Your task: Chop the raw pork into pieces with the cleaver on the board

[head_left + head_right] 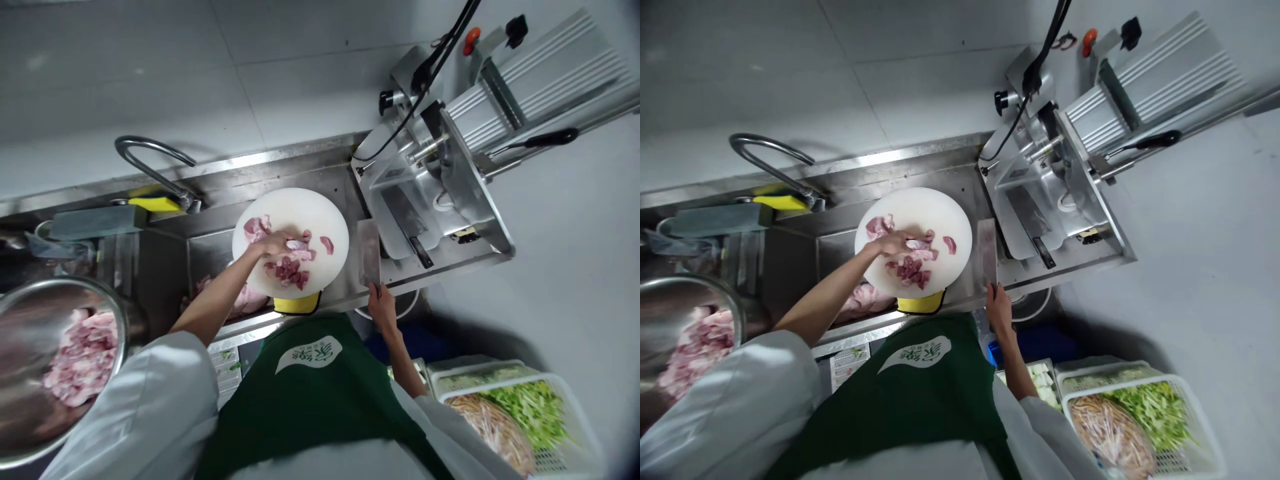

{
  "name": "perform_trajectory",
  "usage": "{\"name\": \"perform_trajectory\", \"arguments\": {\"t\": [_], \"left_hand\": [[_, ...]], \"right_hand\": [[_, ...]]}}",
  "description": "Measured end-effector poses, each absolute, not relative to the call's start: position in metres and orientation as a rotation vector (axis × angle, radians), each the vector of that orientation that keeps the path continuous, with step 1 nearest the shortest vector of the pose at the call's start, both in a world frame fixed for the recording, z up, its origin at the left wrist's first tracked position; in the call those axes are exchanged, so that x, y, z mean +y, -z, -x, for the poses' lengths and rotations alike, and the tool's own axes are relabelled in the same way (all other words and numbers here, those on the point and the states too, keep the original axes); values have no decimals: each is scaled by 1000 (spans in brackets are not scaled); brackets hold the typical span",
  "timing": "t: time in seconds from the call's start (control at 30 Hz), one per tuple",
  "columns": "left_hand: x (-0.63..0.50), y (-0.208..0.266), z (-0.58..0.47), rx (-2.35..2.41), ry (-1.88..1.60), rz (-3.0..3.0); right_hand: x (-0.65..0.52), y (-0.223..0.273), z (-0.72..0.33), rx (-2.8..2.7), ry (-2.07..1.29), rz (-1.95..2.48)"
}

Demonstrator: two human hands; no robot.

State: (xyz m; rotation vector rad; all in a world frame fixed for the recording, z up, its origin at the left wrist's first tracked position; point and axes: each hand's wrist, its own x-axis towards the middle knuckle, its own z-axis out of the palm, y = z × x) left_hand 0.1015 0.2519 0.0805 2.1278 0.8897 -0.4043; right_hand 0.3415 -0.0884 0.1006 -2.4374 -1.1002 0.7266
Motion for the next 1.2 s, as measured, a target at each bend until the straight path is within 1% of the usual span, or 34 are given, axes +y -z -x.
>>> {"name": "perform_trajectory", "arguments": {"t": [0.07, 0.13, 0.3, 0.43, 0.53, 0.63, 0.7, 0.77, 0.87, 0.93, 1.03, 1.2], "left_hand": [[261, -97, -82, 957, 432, -1953], [267, -117, -61, 1013, 380, -1797], [263, -166, -11, 1144, -12, -1679], [258, -190, 9, 1200, -259, -1681], [253, -196, 11, 1230, -389, -1693], [236, -186, 7, 1286, -507, -1642], [215, -166, 1, 1303, -514, -1616], [189, -138, -3, 1324, -427, -1639], [147, -97, -1, 1476, -217, -1709], [128, -80, 7, 1566, -162, -1720], [119, -77, 19, 1521, -194, -1743], [138, -96, 9, 1405, -293, -1758]], "right_hand": [[-78, -113, -343, -1236, -778, 2452], [-67, -128, -339, -1462, -864, 2440], [-33, -153, -293, -2005, -1151, 2160], [-5, -145, -243, -2132, -1342, 1954], [5, -130, -232, -2102, -1350, 2023], [4, -120, -249, -2015, -1224, 2211], [3, -118, -266, -1952, -1139, 2340], [2, -118, -280, -1897, -1087, 2427], [3, -118, -288, -1841, -1063, 2466], [2, -117, -288, -1815, -1073, 2465], [1, -113, -284, -1787, -1102, 2462], [-2, -108, -280, -1782, -1095, 2462]]}}
